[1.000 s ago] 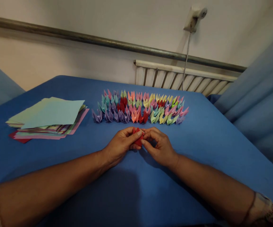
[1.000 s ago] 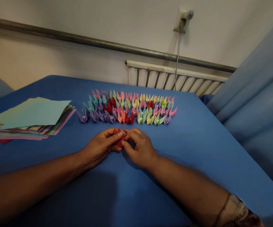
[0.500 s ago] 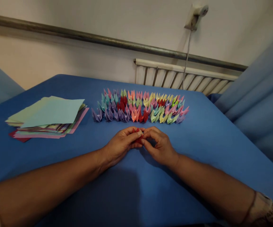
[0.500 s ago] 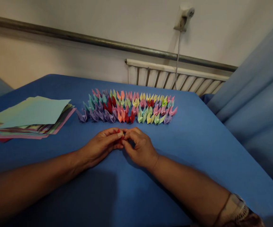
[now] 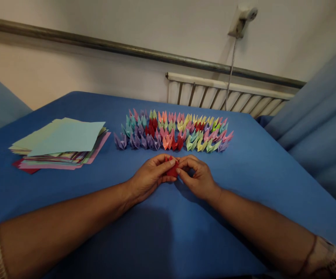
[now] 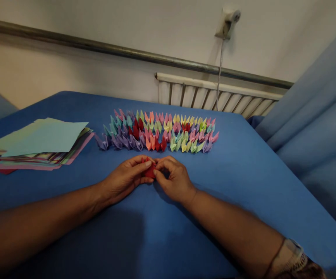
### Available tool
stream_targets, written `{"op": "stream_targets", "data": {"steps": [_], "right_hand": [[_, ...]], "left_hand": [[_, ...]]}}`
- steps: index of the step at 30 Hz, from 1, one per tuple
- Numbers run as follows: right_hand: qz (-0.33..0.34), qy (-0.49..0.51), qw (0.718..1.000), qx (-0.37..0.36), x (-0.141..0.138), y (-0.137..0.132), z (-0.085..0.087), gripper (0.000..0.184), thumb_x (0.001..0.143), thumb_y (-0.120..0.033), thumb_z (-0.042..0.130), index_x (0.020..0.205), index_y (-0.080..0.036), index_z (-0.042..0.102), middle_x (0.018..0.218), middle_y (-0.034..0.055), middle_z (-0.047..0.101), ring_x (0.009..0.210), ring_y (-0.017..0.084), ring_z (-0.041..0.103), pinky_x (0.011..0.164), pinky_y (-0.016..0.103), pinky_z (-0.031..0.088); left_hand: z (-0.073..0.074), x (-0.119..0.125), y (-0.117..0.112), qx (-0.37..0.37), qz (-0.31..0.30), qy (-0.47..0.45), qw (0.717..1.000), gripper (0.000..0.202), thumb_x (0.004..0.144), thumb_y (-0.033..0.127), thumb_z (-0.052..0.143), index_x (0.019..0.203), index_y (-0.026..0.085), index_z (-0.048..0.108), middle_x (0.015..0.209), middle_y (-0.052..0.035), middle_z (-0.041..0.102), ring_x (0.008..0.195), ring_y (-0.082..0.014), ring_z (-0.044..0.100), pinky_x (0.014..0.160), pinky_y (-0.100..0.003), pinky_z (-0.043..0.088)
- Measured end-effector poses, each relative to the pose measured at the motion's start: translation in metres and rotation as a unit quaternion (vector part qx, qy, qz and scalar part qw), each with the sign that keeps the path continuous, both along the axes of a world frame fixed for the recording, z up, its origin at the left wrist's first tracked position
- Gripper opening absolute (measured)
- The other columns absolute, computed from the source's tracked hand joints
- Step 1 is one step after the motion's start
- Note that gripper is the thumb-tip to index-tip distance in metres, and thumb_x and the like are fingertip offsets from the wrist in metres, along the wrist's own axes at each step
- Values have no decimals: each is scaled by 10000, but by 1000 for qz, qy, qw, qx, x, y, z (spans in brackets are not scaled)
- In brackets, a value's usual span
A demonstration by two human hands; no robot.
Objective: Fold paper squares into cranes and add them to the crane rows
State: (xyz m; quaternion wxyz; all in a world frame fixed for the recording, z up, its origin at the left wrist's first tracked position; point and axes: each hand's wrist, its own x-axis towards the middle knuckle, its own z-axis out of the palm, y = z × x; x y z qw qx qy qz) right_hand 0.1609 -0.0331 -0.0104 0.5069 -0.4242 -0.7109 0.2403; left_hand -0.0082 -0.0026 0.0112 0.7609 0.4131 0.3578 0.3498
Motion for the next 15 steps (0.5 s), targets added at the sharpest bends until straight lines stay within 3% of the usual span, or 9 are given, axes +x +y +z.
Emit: {"op": "stream_targets", "data": {"steps": [8, 12, 15], "right_hand": [[31, 3, 999, 17, 0, -2, 0, 68, 835, -169, 646, 867, -225, 624, 918, 42, 644, 1006, 197, 645, 821, 327, 522], [28, 0, 1000, 13, -1, -1, -3, 82, 818, -174, 663, 852, -229, 614, 908, 33, 632, 990, 196, 632, 815, 328, 509], [9, 22, 1000, -10, 0, 3, -6, 58, 815, -170, 638, 798, -217, 610, 891, 33, 630, 881, 177, 627, 757, 311, 499]], "left_hand": [[1, 0, -2, -1, 0, 5, 1000, 212, 759, 304, 774, 852, 152, 658, 788, 6, 650, 694, -81, 606, 665, -191, 532], [1, 1, -2, -2, 2, 2, 1000, 189, 774, 294, 764, 836, 148, 662, 744, 12, 635, 662, -74, 593, 651, -188, 533], [2, 0, 0, -7, -9, -5, 1000, 225, 818, 343, 722, 931, 154, 674, 829, -24, 670, 721, -107, 628, 661, -222, 558]]}}
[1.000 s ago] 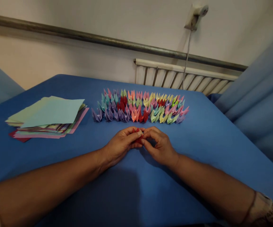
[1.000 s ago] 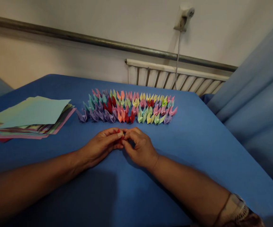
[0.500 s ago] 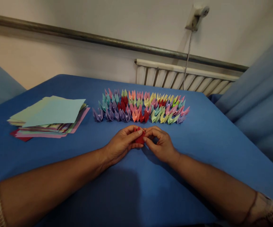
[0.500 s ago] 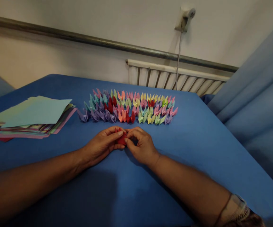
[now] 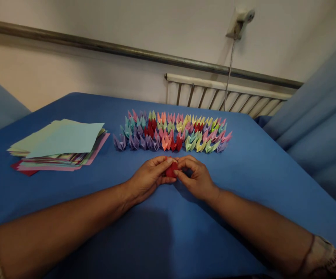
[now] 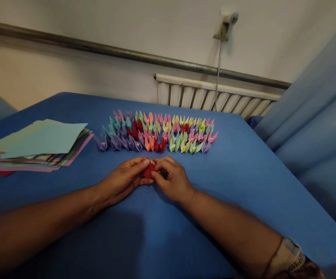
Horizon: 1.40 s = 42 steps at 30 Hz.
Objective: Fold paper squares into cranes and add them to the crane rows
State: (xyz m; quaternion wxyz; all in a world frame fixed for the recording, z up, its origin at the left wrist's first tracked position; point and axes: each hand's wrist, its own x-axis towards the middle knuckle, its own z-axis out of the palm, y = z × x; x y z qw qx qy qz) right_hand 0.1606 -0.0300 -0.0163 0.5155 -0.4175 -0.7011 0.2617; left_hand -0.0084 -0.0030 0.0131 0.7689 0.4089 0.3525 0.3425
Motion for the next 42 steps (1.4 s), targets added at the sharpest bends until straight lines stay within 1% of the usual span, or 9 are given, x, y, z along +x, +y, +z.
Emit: {"op": "stream_targets", "data": {"steps": [3, 7, 12, 23, 30, 33, 36, 39, 42], "right_hand": [[-27, 49, 997, -53, 1, 7, -4, 70, 803, -218, 641, 744, -202, 608, 835, 27, 619, 752, 154, 595, 687, 290, 482], [-51, 109, 988, -101, 3, 14, -7, 137, 794, -301, 646, 716, -196, 606, 741, 2, 582, 648, 129, 534, 629, 266, 453], [-47, 133, 985, -96, 3, 14, -7, 181, 801, -347, 645, 709, -197, 604, 745, 4, 581, 674, 132, 537, 665, 274, 457], [-42, 128, 987, -83, 6, 13, -1, 221, 838, -387, 626, 717, -202, 623, 758, 8, 590, 716, 145, 549, 704, 288, 457], [-41, 162, 976, -139, 4, 13, -3, 197, 815, -399, 647, 798, -205, 624, 693, -21, 573, 614, 124, 516, 615, 265, 438], [-70, 167, 976, -123, 3, 12, -7, 203, 778, -351, 693, 895, -217, 597, 769, -16, 596, 640, 125, 537, 612, 258, 447], [-106, 107, 986, -73, 4, 9, -8, 169, 786, -299, 690, 883, -223, 575, 755, -24, 568, 623, 118, 514, 589, 249, 429], [-101, 45, 993, -29, 4, 5, -4, 67, 828, -251, 640, 843, -223, 580, 751, -20, 552, 628, 119, 512, 597, 254, 428], [-80, 18, 996, -26, 4, 2, -2, 47, 844, -235, 623, 887, -229, 605, 803, -1, 595, 662, 130, 546, 612, 265, 448]], "left_hand": [[1, -1, 1, -5, -8, -12, 1000, 272, 838, 365, 695, 1024, 169, 670, 961, -64, 689, 834, -159, 656, 674, -271, 584], [-2, -1, 2, 7, 10, -5, 1000, 232, 789, 288, 742, 982, 172, 686, 978, -53, 682, 868, -163, 646, 679, -276, 594], [-7, 0, 3, 21, 37, 17, 999, 218, 748, 278, 770, 920, 160, 707, 894, -33, 667, 790, -131, 619, 655, -254, 591], [-7, 1, 1, 59, 25, 68, 996, 287, 690, 316, 813, 893, 155, 689, 813, -4, 654, 728, -106, 615, 654, -218, 551], [-2, 1, 1, 122, 42, 101, 986, 287, 676, 306, 804, 871, 149, 664, 786, 7, 666, 646, -93, 609, 638, -227, 525], [-2, 0, 1, 144, 68, 117, 980, 232, 690, 287, 778, 809, 150, 634, 714, 27, 648, 589, -85, 601, 610, -218, 503], [-3, 0, 1, 158, 81, 120, 977, 208, 700, 281, 763, 788, 156, 621, 687, 35, 635, 581, -90, 601, 602, -221, 496], [-3, 0, 2, 176, 91, 127, 972, 200, 709, 285, 761, 784, 163, 622, 672, 36, 624, 581, -95, 593, 604, -229, 498], [-3, -1, 2, 196, 102, 138, 965, 190, 715, 283, 758, 788, 167, 626, 682, 31, 623, 599, -103, 594, 607, -234, 499]]}}
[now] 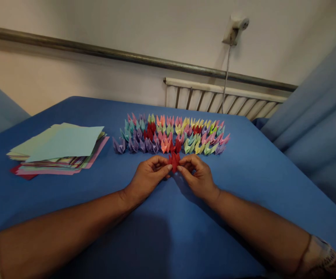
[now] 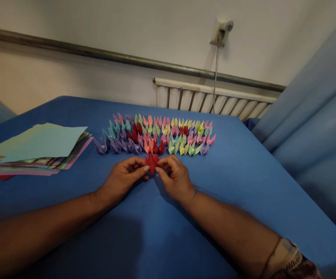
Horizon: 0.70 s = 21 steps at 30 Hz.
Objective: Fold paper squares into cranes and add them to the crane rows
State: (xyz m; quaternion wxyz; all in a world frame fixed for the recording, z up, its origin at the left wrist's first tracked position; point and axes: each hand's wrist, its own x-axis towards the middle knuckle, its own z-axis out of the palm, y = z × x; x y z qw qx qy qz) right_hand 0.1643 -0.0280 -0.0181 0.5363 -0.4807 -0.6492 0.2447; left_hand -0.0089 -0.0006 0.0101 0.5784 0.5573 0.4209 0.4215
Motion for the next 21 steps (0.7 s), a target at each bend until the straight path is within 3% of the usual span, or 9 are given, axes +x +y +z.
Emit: {"op": "stream_targets", "data": {"steps": [8, 15, 21], "right_hand": [[-1, 25, 999, -19, -1, 2, -5, 145, 838, -244, 643, 978, -227, 611, 824, 14, 640, 695, 141, 578, 633, 275, 477], [-10, 17, 1000, -2, 0, 1, -2, 68, 833, -236, 646, 887, -225, 606, 779, -4, 599, 655, 129, 553, 608, 261, 455], [30, -6, 999, -15, -2, -3, 5, 125, 840, -329, 676, 874, -221, 623, 764, -7, 587, 641, 126, 550, 596, 264, 450]], "left_hand": [[0, -1, 0, 21, -9, 17, 1000, 176, 723, 284, 744, 798, 165, 638, 711, 19, 633, 629, -108, 587, 617, -232, 499], [1, -1, -3, 38, -10, 26, 999, 173, 728, 288, 737, 815, 166, 651, 741, 9, 645, 655, -117, 586, 648, -244, 500], [2, -1, -5, 48, -15, 16, 999, 167, 721, 303, 744, 798, 180, 662, 895, -21, 686, 820, -156, 631, 820, -294, 517]]}}
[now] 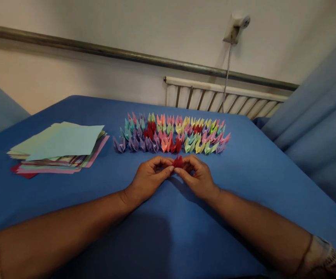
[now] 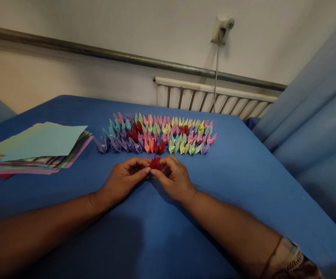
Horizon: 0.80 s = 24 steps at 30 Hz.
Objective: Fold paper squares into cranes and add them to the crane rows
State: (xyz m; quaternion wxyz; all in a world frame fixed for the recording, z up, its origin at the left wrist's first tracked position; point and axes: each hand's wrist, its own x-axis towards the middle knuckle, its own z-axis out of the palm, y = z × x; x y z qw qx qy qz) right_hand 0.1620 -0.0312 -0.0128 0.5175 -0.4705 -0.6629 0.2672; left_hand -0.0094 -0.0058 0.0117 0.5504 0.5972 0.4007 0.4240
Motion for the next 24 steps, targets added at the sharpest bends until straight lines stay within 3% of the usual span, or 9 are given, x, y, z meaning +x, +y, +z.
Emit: {"op": "stream_targets", "data": {"steps": [4, 11, 18, 24], "right_hand": [[11, 11, 1000, -24, -1, 0, 0, 210, 809, -389, 716, 888, -219, 620, 750, -10, 591, 644, 130, 557, 604, 269, 465], [40, 61, 997, -32, 1, 3, -9, 125, 883, -342, 614, 890, -219, 593, 835, 22, 646, 750, 155, 627, 721, 304, 518], [73, 71, 994, -29, 3, 3, -6, 110, 923, -321, 554, 947, -227, 605, 881, 36, 661, 810, 169, 640, 783, 330, 525], [72, 52, 996, -8, 5, 4, -7, 95, 923, -281, 544, 966, -223, 606, 890, 34, 650, 813, 164, 627, 779, 317, 521]], "left_hand": [[-2, 0, 0, 13, -26, -21, 999, 156, 725, 296, 746, 798, 186, 663, 947, -29, 689, 921, -176, 641, 921, -325, 493], [-2, 0, -1, 36, -38, -14, 999, 140, 742, 284, 741, 796, 174, 675, 1046, -62, 687, 988, -196, 635, 958, -359, 487], [-1, 1, -1, 2, -37, -54, 998, 145, 772, 270, 724, 843, 162, 658, 1063, -61, 673, 908, -170, 640, 826, -310, 543], [0, 0, -1, 8, -25, -40, 999, 274, 745, 273, 747, 985, 170, 664, 1049, -58, 678, 966, -191, 634, 842, -316, 543]]}}
